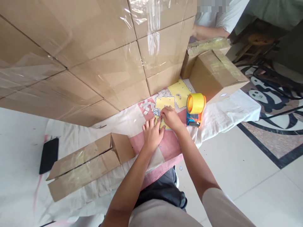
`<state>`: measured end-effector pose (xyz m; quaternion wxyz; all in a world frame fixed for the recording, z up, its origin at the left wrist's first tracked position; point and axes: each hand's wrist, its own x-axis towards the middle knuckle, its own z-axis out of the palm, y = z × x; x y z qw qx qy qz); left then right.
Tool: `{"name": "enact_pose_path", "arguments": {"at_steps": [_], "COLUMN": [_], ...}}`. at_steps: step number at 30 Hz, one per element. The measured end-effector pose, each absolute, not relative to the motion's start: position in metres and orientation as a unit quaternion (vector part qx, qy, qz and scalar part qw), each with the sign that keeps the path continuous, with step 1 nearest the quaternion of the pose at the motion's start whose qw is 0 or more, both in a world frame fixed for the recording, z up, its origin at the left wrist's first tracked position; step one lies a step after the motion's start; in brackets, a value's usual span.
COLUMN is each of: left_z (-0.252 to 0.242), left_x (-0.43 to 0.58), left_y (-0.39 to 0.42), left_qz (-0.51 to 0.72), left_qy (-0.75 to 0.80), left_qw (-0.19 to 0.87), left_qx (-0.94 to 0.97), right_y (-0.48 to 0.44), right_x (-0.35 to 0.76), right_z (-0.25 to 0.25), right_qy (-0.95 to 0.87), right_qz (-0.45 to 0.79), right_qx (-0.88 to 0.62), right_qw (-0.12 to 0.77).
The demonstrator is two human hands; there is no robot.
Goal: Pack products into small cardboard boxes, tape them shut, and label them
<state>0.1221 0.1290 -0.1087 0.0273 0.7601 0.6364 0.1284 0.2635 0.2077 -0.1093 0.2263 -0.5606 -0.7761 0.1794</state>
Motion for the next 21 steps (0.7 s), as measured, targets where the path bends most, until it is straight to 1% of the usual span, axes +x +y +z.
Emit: {"name": "enact_pose_path", "arguments": {"at_steps": [12, 21], "left_z": [-0.118, -0.119], "left_x": [0.120, 0.118], "left_y": [0.132, 0.130], "left_qz": [0.173, 0.185], "left_qy": [0.640, 0.627], "left_qw": [0.028, 0.023], "left_qx": [0.748, 0.756], "right_y": [0.205, 0.204], "right_x": [0.259, 0.264], "right_z": [-0.106, -0.114], "right_qy": [-0.773, -0.717], "right_qz": [0.145, 0.188], "right_qx": [-0.580, -0.602], "right_qw": [0.212, 0.298]}}
